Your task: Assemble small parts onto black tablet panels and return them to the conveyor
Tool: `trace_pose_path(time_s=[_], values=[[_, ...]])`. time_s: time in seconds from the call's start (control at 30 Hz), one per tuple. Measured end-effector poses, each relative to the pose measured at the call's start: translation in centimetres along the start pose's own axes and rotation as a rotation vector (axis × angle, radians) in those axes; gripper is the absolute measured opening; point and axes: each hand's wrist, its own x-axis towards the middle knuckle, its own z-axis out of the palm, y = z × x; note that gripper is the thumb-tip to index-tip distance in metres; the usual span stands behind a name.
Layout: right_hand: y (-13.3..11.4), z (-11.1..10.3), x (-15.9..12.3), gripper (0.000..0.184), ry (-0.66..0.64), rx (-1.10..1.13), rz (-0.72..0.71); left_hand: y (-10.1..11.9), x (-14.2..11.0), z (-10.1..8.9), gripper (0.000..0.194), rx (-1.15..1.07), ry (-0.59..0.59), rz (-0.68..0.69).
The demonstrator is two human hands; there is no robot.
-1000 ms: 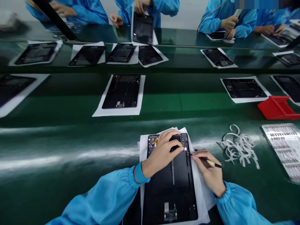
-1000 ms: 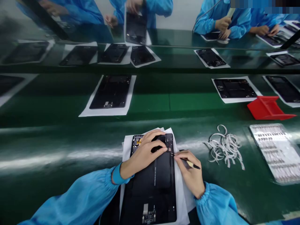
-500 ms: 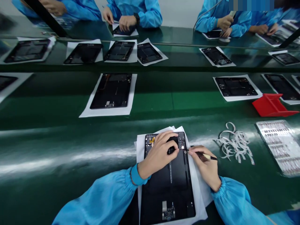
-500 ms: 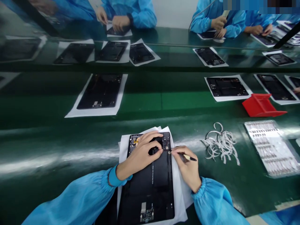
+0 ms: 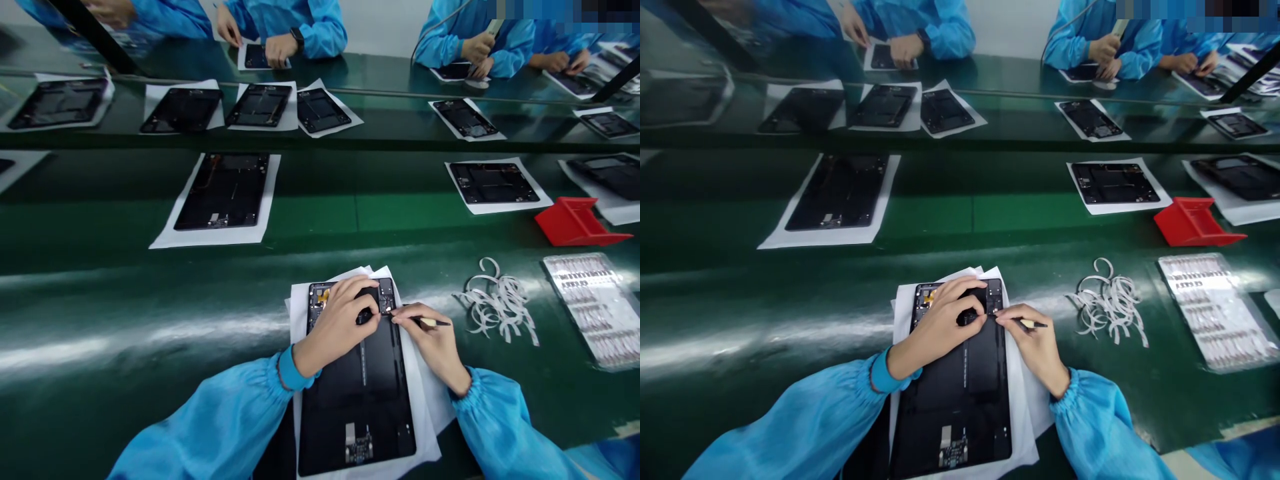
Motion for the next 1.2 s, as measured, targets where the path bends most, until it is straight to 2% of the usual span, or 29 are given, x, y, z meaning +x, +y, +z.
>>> trace_pose_path(time_s=[0.37,0.67,0.83,1.1,1.2], values=[[-0.1,-0.4,0.3,0.006,0.007,0.012,0.005,0.1,0.1,-0.1,0.008,0.004,0.005,-0.002],[-0.5,-0.6,0.2,0.009,-0.045,-0.030,0.005,0.4,0.0,-0.7,0.009,0.017,-0.012,-0.006],[0.1,-1.4,0.0,0.008,-0.007,-0.044,0.047,0.4,0.2,-0.5,0.010,-0.005,-0.037,-0.018],[0.2,-1.7,-0.5,0.009,0.030,-0.079,0.006,0.4,0.2,0.0,0.012,-0.011,-0.008,-0.032],[0.4,-2.0,-0.4,0.011,0.103,-0.069,0.012,0.4,0.3,-0.1,0.012,-0.023,0.005,-0.035]])
